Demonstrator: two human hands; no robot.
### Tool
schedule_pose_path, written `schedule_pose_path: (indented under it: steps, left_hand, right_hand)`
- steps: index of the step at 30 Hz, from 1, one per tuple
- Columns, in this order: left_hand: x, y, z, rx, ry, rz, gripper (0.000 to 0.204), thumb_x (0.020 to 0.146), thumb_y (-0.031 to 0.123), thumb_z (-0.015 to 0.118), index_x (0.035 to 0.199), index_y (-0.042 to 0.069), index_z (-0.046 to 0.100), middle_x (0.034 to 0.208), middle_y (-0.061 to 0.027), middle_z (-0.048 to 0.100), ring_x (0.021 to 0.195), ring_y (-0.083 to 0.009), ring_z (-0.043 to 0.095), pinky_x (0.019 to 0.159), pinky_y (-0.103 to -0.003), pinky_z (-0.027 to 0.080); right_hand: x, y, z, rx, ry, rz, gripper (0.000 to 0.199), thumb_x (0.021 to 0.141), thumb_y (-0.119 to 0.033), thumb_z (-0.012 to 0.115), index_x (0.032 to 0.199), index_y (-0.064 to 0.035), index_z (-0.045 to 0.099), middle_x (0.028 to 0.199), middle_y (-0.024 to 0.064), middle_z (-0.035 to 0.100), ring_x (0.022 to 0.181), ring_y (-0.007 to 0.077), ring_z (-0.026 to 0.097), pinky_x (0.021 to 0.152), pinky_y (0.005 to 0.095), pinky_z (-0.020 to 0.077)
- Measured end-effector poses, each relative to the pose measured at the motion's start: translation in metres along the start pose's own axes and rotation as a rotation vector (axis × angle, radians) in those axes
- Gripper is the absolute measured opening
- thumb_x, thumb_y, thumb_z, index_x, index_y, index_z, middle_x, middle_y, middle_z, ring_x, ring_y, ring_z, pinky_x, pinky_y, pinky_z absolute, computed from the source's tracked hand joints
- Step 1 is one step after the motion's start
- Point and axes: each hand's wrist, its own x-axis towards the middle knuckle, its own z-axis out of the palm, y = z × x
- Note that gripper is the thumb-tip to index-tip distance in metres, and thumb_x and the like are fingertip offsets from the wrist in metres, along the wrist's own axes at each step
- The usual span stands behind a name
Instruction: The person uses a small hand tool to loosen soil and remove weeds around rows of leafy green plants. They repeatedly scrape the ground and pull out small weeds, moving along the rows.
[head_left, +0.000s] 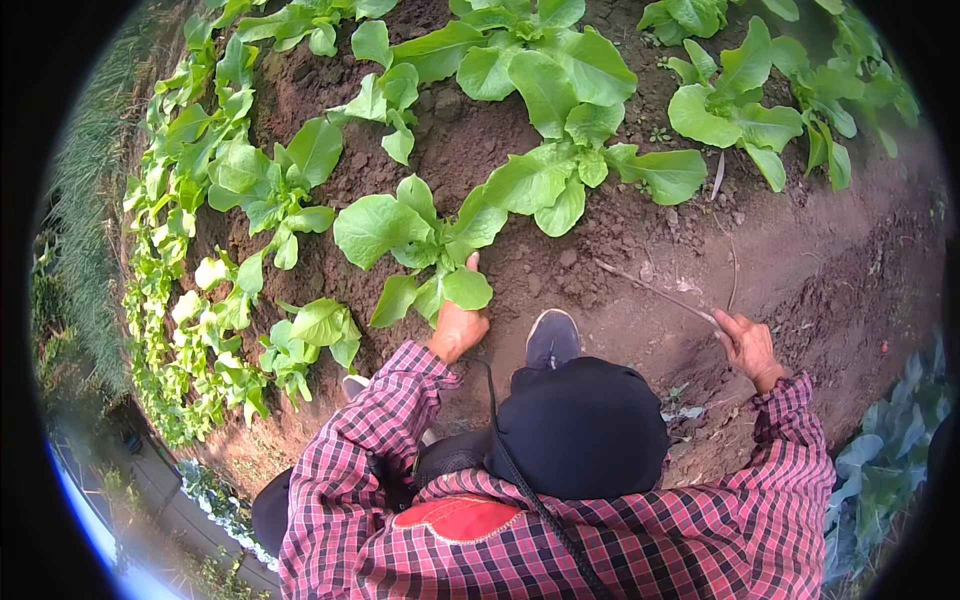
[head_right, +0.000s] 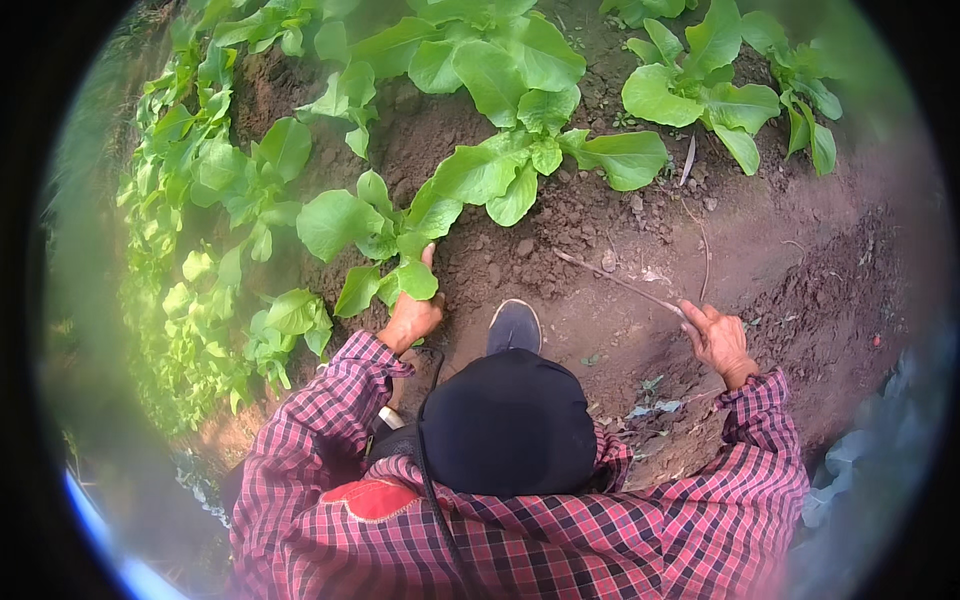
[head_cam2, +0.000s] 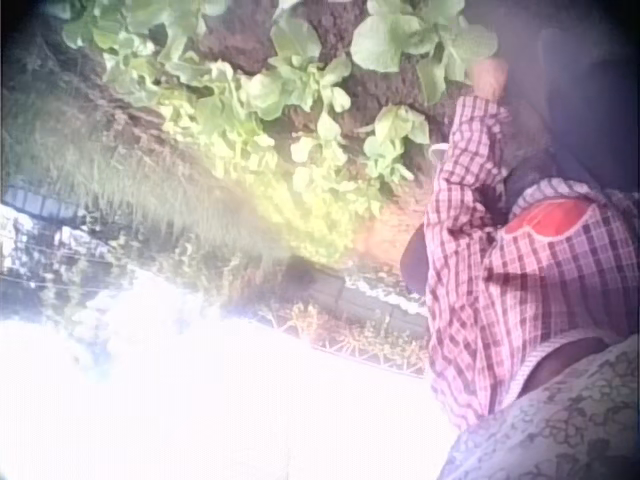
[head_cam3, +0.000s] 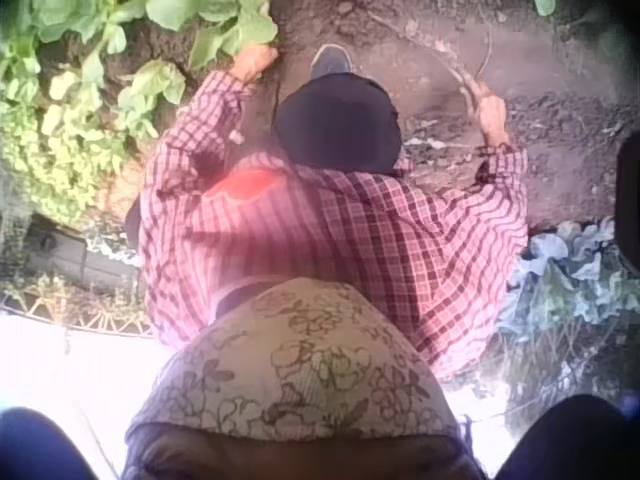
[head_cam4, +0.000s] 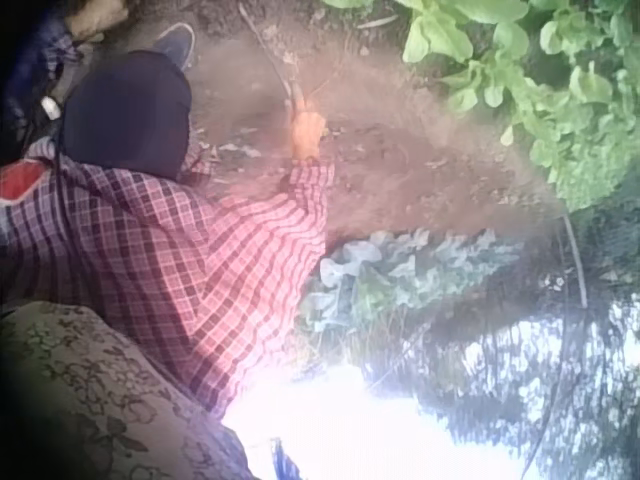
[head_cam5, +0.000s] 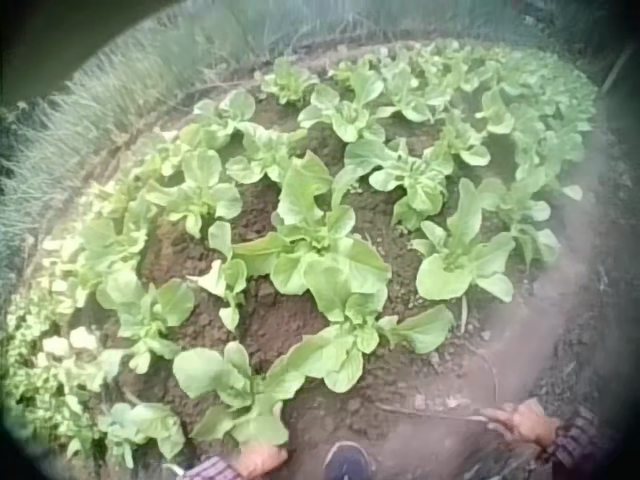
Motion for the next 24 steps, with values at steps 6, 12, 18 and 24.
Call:
schedule_pose_path:
  steps: [6, 12, 18, 24]
  left_hand:
    - [0.031, 0.025, 0.021, -0.075, -0.204, 0.078, 0.067, 0.075, 0.003, 0.057, 0.136, 0.002, 0.029, 0.121, -0.0221, 0.048, 0.114, -0.0379, 0.044, 0.098, -0.042, 0.033]
    - [0.052, 0.047, 0.002, -0.115, -0.303, 0.001, 0.075, 0.078, 0.009, 0.058, 0.141, 0.007, 0.018, 0.116, -0.0221, 0.048, 0.111, -0.037, 0.044, 0.095, -0.045, 0.034]
    - [0.066, 0.048, 0.007, 0.183, -0.375, 0.092, 0.066, 0.079, 0.026, 0.06, 0.134, 0.004, 0.033, 0.126, -0.0228, 0.045, 0.116, -0.0382, 0.043, 0.097, -0.046, 0.034]
    - [0.067, 0.053, 0.007, 0.512, -0.582, 0.205, 0.077, 0.074, 0.033, 0.063, 0.138, 0.009, 0.028, 0.141, -0.028, 0.021, 0.127, -0.041, 0.031, 0.103, -0.049, 0.027]
  right_hand:
    - [0.006, -0.036, 0.013, 0.075, 0.115, 0.113, 0.036, 0.082, -0.023, 0.06, 0.117, -0.0205, 0.055, 0.074, 0.0097, 0.057, 0.061, 0.0314, 0.058, 0.052, 0.0419, 0.0467]
    - [-0.024, -0.047, 0.057, 0.242, 0.249, 0.339, 0.036, 0.083, -0.021, 0.058, 0.119, -0.0168, 0.054, 0.084, 0.0134, 0.063, 0.073, 0.0332, 0.062, 0.062, 0.0411, 0.0495]
    - [0.005, -0.071, 0.053, 0.384, 0.385, 0.465, 0.037, 0.085, -0.02, 0.055, 0.121, -0.0149, 0.053, 0.099, 0.017, 0.063, 0.087, 0.0349, 0.062, 0.074, 0.0423, 0.0495]
    - [0.156, -0.056, 0.034, 0.434, 0.696, 0.49, 0.039, 0.087, -0.019, 0.05, 0.125, -0.0149, 0.046, 0.094, 0.0185, 0.061, 0.082, 0.0397, 0.059, 0.072, 0.048, 0.0471]
